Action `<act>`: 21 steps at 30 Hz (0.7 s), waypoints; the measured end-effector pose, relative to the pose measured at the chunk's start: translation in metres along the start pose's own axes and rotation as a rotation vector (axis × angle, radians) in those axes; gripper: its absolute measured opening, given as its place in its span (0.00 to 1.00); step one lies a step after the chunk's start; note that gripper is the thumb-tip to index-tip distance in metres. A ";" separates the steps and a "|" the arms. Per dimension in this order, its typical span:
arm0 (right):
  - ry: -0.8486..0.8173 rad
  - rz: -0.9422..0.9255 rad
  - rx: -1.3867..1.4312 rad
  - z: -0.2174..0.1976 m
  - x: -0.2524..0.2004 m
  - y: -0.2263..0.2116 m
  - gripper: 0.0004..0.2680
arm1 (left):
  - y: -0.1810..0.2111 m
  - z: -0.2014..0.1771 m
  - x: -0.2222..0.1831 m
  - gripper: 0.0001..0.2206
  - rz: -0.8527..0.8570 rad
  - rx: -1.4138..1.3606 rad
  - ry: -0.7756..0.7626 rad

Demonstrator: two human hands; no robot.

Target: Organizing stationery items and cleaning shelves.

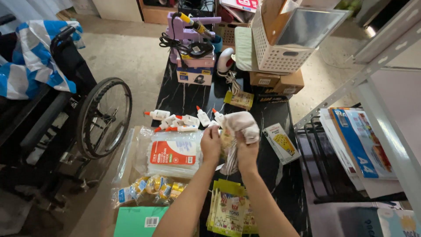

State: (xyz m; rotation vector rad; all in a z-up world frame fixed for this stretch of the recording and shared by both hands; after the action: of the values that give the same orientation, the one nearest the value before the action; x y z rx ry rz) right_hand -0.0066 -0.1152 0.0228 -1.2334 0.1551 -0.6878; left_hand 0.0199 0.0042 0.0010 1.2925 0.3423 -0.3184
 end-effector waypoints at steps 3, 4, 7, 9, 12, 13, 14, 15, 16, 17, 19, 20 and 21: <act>-0.058 -0.090 -0.354 0.001 0.011 -0.020 0.17 | -0.004 0.002 0.005 0.16 0.245 0.258 0.285; -0.018 0.104 -0.576 -0.002 0.016 -0.028 0.19 | -0.010 0.006 0.005 0.16 0.365 0.286 0.274; 0.101 0.482 0.313 -0.008 0.013 -0.021 0.22 | -0.010 0.008 0.028 0.18 0.343 0.363 0.270; 0.032 0.508 0.315 -0.013 0.000 0.000 0.19 | -0.023 0.007 0.053 0.19 0.201 0.396 0.190; -0.074 0.539 0.450 -0.009 -0.009 0.007 0.17 | -0.059 0.006 0.068 0.20 0.157 0.542 0.046; -0.109 0.523 0.578 -0.006 -0.007 0.003 0.17 | -0.071 0.011 0.070 0.20 0.263 0.647 -0.034; -0.106 0.523 0.582 -0.014 -0.004 0.019 0.17 | -0.067 0.012 0.061 0.20 0.263 0.651 -0.035; -0.148 0.500 0.634 -0.024 0.000 0.033 0.17 | -0.061 0.018 0.050 0.20 0.380 0.717 0.023; -0.190 0.475 0.687 -0.034 0.005 0.046 0.16 | -0.055 0.023 0.038 0.21 0.498 0.780 0.081; -0.187 0.472 0.684 -0.042 0.003 0.063 0.16 | -0.053 0.023 0.039 0.21 0.498 0.780 0.077; -0.181 0.504 0.401 -0.054 -0.002 0.099 0.18 | -0.052 0.012 0.046 0.22 0.020 0.240 0.142; -0.182 0.503 0.403 -0.032 -0.017 0.071 0.18 | -0.062 0.007 0.059 0.22 0.022 0.241 0.143; -0.114 0.588 0.216 -0.015 -0.033 0.045 0.21 | -0.076 0.002 0.071 0.24 -0.082 0.217 0.184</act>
State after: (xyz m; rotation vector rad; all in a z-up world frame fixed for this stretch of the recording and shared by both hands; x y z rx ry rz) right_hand -0.0215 -0.1015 -0.0313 -0.9480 0.3244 -0.1180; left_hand 0.0533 -0.0193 -0.0947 1.5284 0.5284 -0.3126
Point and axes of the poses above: each hand's wrist, its own x-axis towards the middle knuckle, its own z-axis out of the palm, y = z × x, the point moved 2 cm from there along x, towards the middle knuckle, and after that the axes turned 14 degrees about -z, right-handed, at the moved point
